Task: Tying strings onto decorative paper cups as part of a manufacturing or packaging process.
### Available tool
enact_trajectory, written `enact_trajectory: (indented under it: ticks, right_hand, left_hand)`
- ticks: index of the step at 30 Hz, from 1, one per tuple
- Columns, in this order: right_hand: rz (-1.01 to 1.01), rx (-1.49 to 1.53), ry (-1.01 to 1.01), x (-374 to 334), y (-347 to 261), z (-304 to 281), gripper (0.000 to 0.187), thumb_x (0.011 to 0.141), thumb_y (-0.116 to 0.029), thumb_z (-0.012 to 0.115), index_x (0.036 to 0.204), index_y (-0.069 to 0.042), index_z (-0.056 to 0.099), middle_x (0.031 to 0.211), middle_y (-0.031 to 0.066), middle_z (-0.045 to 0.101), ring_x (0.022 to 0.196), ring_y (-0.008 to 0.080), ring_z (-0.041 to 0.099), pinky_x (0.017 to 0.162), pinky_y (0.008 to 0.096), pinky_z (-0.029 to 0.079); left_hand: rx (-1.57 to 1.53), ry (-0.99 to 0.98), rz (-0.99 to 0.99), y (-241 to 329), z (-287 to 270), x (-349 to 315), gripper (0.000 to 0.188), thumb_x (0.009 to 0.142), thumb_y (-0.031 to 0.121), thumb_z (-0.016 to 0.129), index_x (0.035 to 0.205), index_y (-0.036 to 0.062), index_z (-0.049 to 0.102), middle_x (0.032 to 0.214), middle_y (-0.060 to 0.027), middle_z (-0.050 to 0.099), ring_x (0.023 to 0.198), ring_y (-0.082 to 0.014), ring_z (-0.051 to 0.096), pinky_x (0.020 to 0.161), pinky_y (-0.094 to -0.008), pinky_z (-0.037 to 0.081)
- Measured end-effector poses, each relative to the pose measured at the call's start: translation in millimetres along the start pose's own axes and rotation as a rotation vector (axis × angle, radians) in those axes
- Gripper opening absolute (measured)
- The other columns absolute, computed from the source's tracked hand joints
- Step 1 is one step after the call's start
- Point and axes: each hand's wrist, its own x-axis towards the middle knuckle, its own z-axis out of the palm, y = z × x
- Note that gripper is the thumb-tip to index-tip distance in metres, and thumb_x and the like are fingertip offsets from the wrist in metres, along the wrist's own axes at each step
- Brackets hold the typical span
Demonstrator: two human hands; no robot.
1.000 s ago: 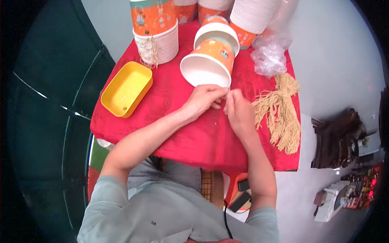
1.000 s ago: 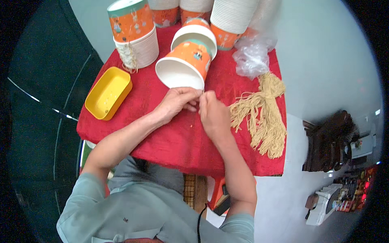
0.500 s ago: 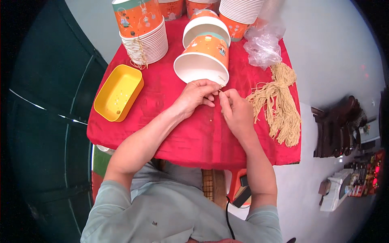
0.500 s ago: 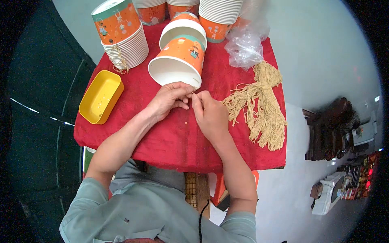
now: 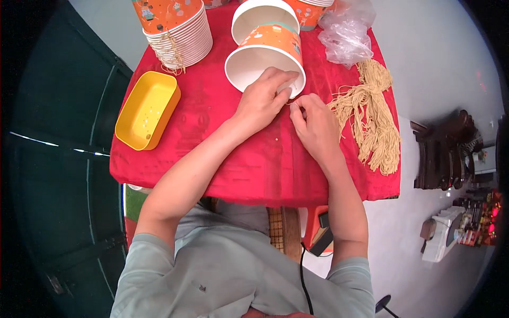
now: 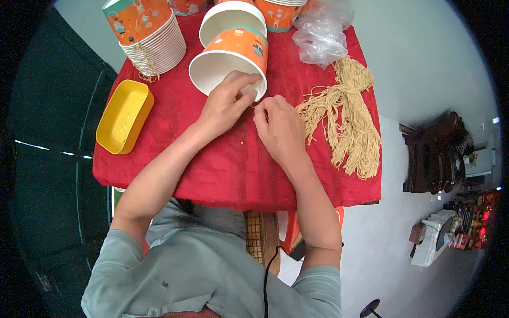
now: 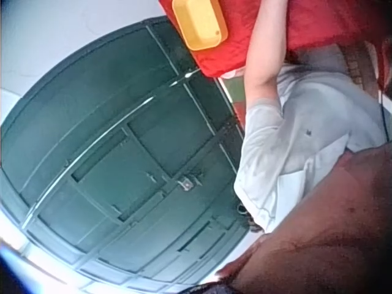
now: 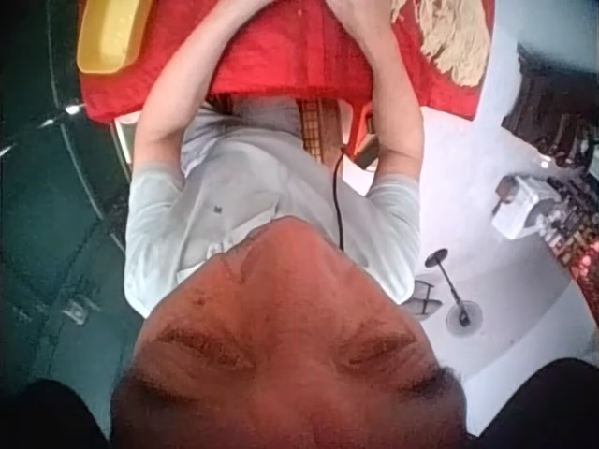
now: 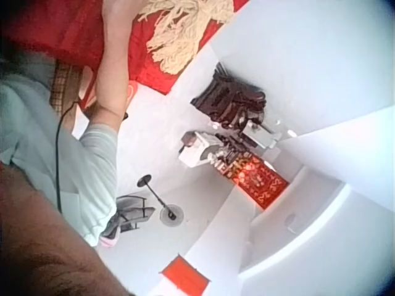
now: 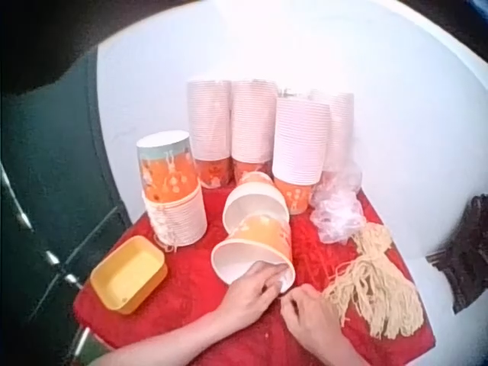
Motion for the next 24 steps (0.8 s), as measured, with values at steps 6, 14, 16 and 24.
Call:
enact_trajectory:
  ticks: [6, 14, 16, 24]
  right_hand:
    - [0.018, 0.021, -0.021, 2.6, 3.7, 0.1, 0.023, 0.102, -0.026, 0.074, 0.102, -0.003, 0.074, 0.102, 0.0195, 0.072, 0.101, 0.0430, 0.071, 0.091, 0.0562, 0.055]
    - [0.059, 0.068, -0.008, 4.0, 12.0, 2.4, 0.024, 0.101, -0.028, 0.077, 0.101, -0.004, 0.077, 0.103, 0.0177, 0.074, 0.101, 0.0402, 0.072, 0.090, 0.0536, 0.056]
    - [0.100, 0.173, -0.030, 5.7, 15.4, 3.0, 0.022, 0.100, -0.025, 0.078, 0.100, -0.003, 0.075, 0.099, 0.0161, 0.075, 0.098, 0.0374, 0.073, 0.090, 0.0527, 0.056]
    - [0.238, 0.415, 0.078, 10.5, 16.5, 15.3, 0.019, 0.099, -0.014, 0.080, 0.103, -0.003, 0.066, 0.089, 0.0116, 0.076, 0.087, 0.0243, 0.076, 0.081, 0.0382, 0.059]
  left_hand:
    - [0.156, -0.121, 0.020, -5.1, 1.6, 6.0, 0.018, 0.105, 0.017, 0.069, 0.114, 0.0052, 0.079, 0.112, -0.0152, 0.074, 0.101, -0.0384, 0.075, 0.087, -0.0491, 0.060]
    - [0.064, -0.098, -0.015, -9.2, 1.9, 7.3, 0.017, 0.106, 0.015, 0.069, 0.107, -0.0009, 0.074, 0.102, -0.0171, 0.076, 0.092, -0.0343, 0.075, 0.083, -0.0452, 0.059]
    - [0.056, -0.100, -0.028, -8.9, -0.7, 7.3, 0.018, 0.106, 0.014, 0.070, 0.111, -0.0025, 0.073, 0.101, -0.0165, 0.077, 0.089, -0.0290, 0.076, 0.082, -0.0413, 0.059]
    - [-0.030, -0.180, -0.114, 1.9, -15.5, -1.2, 0.019, 0.104, 0.014, 0.067, 0.103, -0.0036, 0.071, 0.108, -0.0220, 0.072, 0.101, -0.0393, 0.073, 0.089, -0.0482, 0.057]
